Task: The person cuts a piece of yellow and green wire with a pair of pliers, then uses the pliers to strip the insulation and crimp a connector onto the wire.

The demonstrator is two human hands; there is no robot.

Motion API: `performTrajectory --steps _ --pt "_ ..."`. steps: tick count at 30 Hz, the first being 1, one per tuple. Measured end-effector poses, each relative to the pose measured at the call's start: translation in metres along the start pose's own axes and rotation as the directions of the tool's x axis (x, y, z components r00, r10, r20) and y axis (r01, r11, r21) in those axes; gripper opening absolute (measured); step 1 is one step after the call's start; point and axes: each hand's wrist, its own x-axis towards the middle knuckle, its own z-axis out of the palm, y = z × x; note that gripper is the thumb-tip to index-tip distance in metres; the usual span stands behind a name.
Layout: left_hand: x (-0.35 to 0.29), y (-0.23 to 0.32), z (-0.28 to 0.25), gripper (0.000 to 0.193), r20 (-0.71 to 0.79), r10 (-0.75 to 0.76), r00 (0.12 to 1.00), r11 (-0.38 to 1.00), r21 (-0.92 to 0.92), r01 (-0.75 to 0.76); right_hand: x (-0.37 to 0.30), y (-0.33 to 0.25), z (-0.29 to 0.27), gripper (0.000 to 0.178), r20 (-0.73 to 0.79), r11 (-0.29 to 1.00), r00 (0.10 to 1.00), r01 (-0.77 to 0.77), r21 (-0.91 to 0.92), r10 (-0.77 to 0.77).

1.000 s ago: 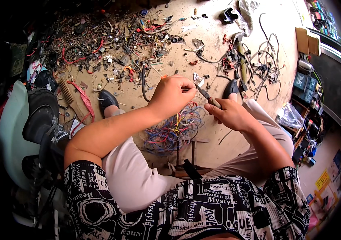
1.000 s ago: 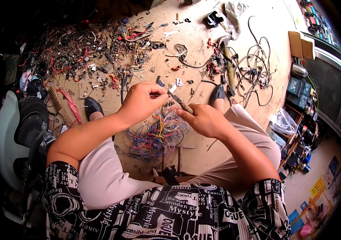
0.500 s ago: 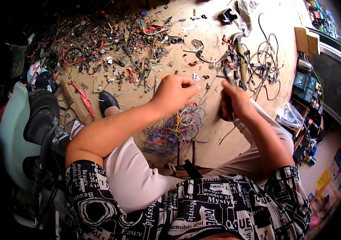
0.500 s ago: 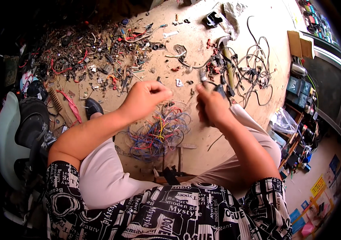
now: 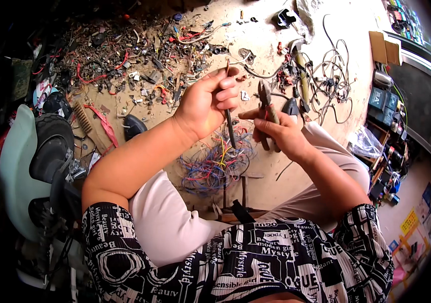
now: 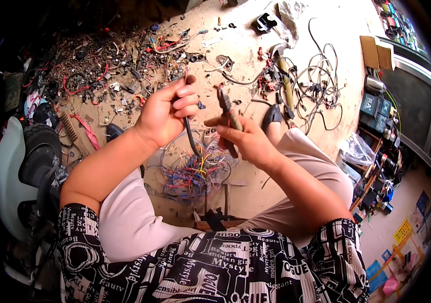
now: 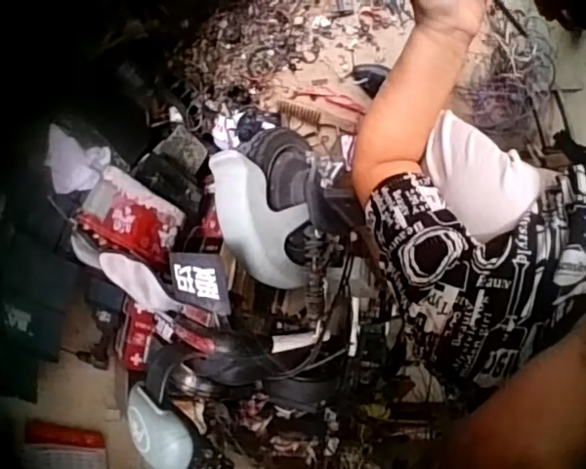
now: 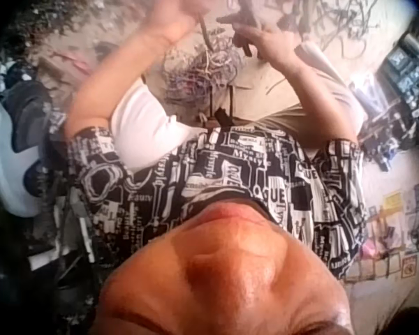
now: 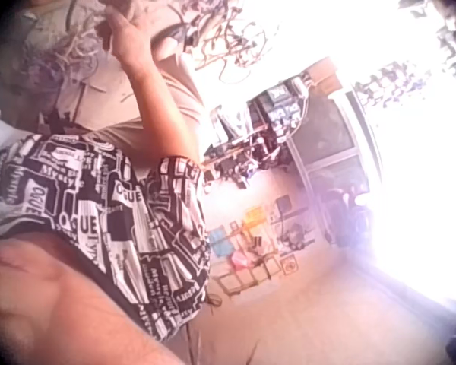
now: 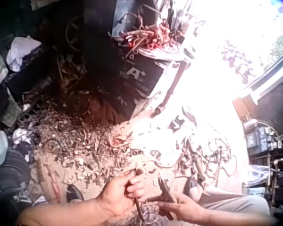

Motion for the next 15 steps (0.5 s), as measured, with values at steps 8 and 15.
performTrajectory --steps 8,15 --pt "-0.018 0.026 0.02 0.015 0.287 -0.01 0.958 0.982 -0.178 0.063 0.015 0.019 -0.017 0.026 -0.513 0.998 0.858 -0.016 -0.06 -0.017" --pt "-0.024 0.048 0.013 0.017 0.302 0.05 0.952 0.981 -0.193 0.009 0.011 0.006 -0.035 0.03 -0.226 0.915 0.969 0.001 0.404 0.099"
